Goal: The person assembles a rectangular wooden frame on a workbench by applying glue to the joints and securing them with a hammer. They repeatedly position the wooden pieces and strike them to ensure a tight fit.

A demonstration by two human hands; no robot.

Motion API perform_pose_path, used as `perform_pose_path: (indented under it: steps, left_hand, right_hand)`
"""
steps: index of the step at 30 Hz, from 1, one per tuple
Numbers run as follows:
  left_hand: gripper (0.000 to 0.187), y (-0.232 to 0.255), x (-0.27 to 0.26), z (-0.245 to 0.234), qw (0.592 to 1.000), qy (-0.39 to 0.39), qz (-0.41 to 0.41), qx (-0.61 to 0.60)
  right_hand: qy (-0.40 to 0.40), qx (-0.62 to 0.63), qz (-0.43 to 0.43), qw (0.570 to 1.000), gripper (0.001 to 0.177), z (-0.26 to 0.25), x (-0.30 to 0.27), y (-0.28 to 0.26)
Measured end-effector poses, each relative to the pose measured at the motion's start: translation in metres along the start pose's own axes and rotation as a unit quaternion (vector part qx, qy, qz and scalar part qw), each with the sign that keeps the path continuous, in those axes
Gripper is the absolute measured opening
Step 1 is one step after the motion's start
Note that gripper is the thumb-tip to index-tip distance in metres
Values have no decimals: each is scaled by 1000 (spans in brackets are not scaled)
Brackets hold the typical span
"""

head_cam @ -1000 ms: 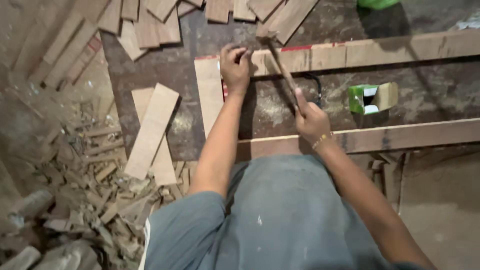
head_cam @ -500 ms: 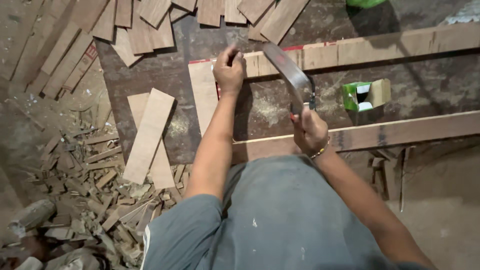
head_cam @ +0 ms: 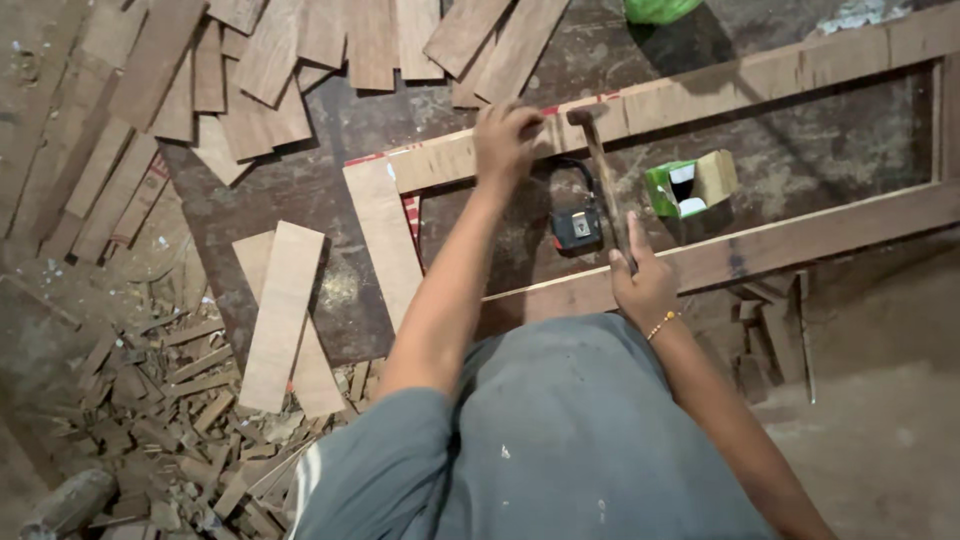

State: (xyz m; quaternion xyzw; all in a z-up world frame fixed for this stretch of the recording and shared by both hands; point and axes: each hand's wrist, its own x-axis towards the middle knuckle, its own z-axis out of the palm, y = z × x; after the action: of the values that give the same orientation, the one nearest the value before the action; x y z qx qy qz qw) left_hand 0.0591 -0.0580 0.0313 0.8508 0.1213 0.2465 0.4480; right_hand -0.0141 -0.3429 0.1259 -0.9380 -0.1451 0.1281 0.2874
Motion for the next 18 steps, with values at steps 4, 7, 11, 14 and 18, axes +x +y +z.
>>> perform_pose_path:
  steps: [4,7,11,14,18]
  left_hand:
    - [15,13,11,24,995,-14,-33,93]
    - [14,10,8,31,993,-36,-61,94]
    - [11,0,5,39,993,-25,-76,91]
    - [10,-3,3,43,990,-31,-89,106]
    - [11,-1,8,41,990,-24,-86,113]
  right_hand:
    - [50,11,-100,994,59,-3,11,-4]
    - [46,-3,-99,994,59,-5,16,-10]
    - [43,-21,-76,996,57,-7,26,-17]
    - [8,-74,-58,995,59,-10,27,-20]
    - [8,-58,-60,996,57,-10,29,-25]
